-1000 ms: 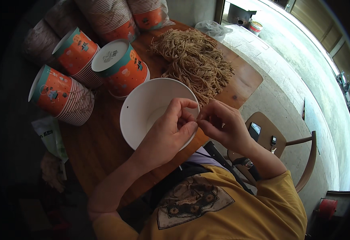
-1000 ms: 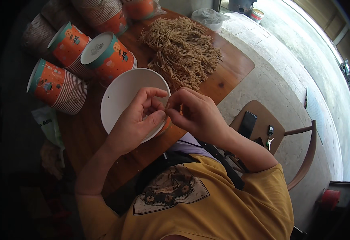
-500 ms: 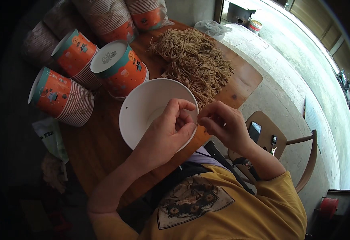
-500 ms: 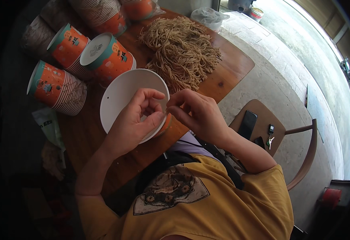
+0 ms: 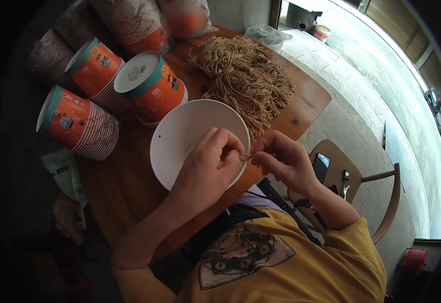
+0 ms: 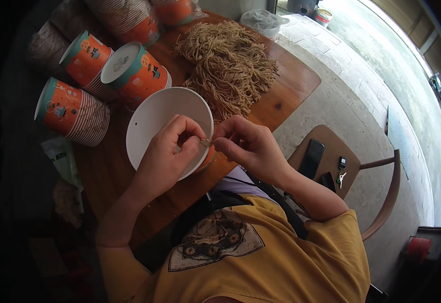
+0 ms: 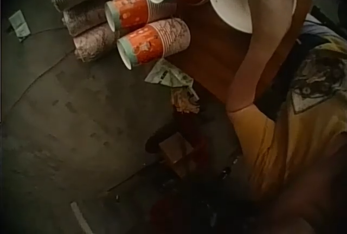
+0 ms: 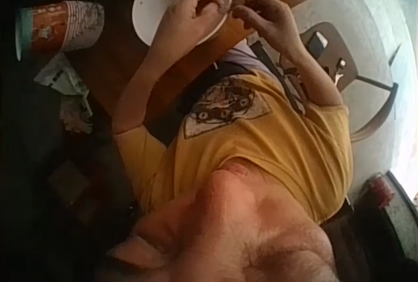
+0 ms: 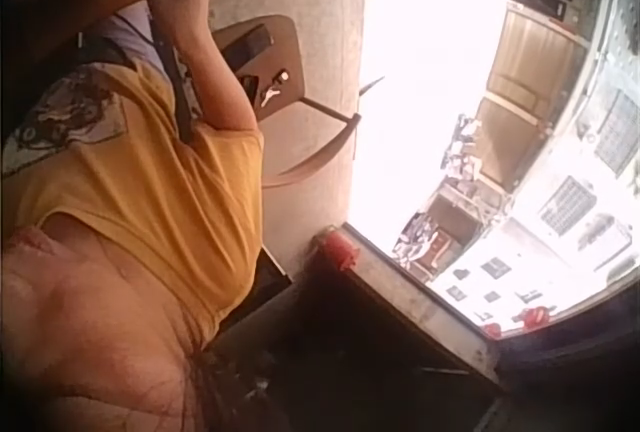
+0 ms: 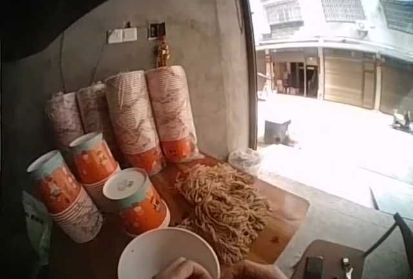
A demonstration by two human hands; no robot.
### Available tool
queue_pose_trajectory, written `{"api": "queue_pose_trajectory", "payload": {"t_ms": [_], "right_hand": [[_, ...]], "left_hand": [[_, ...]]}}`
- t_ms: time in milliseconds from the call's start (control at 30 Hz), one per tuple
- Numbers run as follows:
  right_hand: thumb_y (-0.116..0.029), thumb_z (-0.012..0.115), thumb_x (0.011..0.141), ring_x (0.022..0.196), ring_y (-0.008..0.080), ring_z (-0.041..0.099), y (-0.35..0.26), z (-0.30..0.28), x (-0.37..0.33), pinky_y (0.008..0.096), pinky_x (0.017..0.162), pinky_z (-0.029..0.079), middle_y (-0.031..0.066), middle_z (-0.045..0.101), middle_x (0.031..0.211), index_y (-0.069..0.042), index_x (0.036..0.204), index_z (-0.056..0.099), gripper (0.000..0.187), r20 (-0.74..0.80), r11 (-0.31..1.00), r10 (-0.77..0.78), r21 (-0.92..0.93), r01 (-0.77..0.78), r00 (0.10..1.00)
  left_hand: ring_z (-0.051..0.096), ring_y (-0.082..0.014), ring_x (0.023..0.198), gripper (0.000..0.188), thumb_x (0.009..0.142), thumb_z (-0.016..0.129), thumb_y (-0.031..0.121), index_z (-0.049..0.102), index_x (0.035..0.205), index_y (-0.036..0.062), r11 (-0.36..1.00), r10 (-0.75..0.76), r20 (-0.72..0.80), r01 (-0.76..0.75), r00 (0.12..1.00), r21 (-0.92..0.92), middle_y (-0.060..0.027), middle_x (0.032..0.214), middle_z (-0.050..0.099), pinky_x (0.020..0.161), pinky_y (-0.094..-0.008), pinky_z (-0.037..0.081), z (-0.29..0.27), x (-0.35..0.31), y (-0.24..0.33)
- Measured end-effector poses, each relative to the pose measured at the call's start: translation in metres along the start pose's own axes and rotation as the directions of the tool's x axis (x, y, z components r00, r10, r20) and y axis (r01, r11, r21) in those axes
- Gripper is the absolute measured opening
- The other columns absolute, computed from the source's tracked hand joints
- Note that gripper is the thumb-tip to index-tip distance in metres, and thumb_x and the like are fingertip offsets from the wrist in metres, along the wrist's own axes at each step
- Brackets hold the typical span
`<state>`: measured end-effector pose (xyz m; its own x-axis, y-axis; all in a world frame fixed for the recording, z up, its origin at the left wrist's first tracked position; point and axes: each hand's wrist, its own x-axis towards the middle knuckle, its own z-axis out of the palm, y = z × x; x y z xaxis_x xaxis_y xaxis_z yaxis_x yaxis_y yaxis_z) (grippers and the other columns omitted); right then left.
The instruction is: Tying stacks of paper bowls together using string for packaging.
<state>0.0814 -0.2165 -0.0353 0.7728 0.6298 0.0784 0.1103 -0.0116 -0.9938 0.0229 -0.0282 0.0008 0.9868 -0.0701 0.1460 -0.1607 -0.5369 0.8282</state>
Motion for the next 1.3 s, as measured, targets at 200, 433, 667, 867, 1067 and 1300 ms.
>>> {"api": "queue_pose_trajectory", "payload": {"t_ms": [200,433,667,867,1067,1300], "right_hand": [[-0.015,0.061,0.09,0.066,0.0028,0.055,-0.005,0.003,-0.002,0.0186,0.058,0.044,-0.0009,0.062,0.076,-0.002,0.096,0.058,0.015,-0.004,0.989,0.088,0.12,-0.087,0.996],[-0.015,0.059,0.091,0.065,0.0024,0.052,-0.004,0.0,-0.003,0.0186,0.057,0.043,-0.0003,0.061,0.076,-0.003,0.095,0.056,0.013,0.024,0.991,0.074,0.107,-0.077,0.997],[-0.014,0.065,0.087,0.057,0.0039,0.046,0.008,0.003,0.002,0.0217,0.052,0.039,-0.0016,0.056,0.07,-0.005,0.098,0.056,0.016,-0.056,0.988,-0.149,0.022,0.151,0.987],[-0.011,0.071,0.079,0.052,0.0116,0.049,-0.005,0.004,0.0,0.0253,0.049,0.041,0.0039,0.053,0.066,-0.008,0.098,0.059,0.023,-0.004,0.83,-0.308,-0.49,0.267,0.951],[-0.009,0.068,0.08,0.06,0.0166,0.06,-0.008,0.005,-0.004,0.0282,0.051,0.048,0.0054,0.057,0.071,-0.008,0.096,0.058,0.019,-0.019,0.727,-0.37,-0.628,0.276,0.929],[-0.006,0.062,0.085,0.066,0.0102,0.059,-0.016,-0.005,-0.01,0.0239,0.059,0.047,0.0035,0.058,0.078,-0.006,0.101,0.056,0.017,-0.026,0.905,-0.224,-0.376,0.199,0.974]], "left_hand": [[0.056,-0.0167,0.076,0.009,0.088,0.053,0.007,0.052,0.095,0.0002,0.99,-0.043,0.022,0.046,0.999,-0.132,-0.0085,0.09,0.053,0.069,-0.0305,0.048,-0.001,0.0,-0.001],[0.057,-0.0155,0.077,0.01,0.089,0.053,0.006,0.052,0.096,0.0001,0.978,-0.075,0.031,0.08,0.997,-0.194,-0.0084,0.092,0.054,0.07,-0.0296,0.048,0.0,0.001,-0.005],[0.057,-0.0154,0.077,0.011,0.09,0.054,0.008,0.053,0.097,-0.0002,0.978,-0.049,0.03,0.054,0.998,-0.201,-0.0085,0.092,0.054,0.07,-0.0292,0.048,0.003,0.002,-0.005],[0.057,-0.0161,0.077,0.011,0.09,0.054,0.008,0.053,0.097,-0.0004,0.979,-0.056,0.029,0.061,0.998,-0.196,-0.0088,0.092,0.054,0.07,-0.0294,0.048,0.003,0.001,-0.004],[0.056,-0.0113,0.087,0.008,0.092,0.05,0.007,0.053,0.095,0.0009,1.0,0.0,0.007,0.0,1.0,-0.014,-0.0062,0.094,0.056,0.073,-0.0271,0.049,0.003,-0.002,-0.005],[0.059,-0.0252,0.084,0.014,0.086,0.061,0.011,0.052,0.091,0.002,0.964,0.153,0.011,-0.152,0.988,0.22,-0.0106,0.087,0.056,0.072,-0.0359,0.048,-0.001,-0.013,0.012]]}}
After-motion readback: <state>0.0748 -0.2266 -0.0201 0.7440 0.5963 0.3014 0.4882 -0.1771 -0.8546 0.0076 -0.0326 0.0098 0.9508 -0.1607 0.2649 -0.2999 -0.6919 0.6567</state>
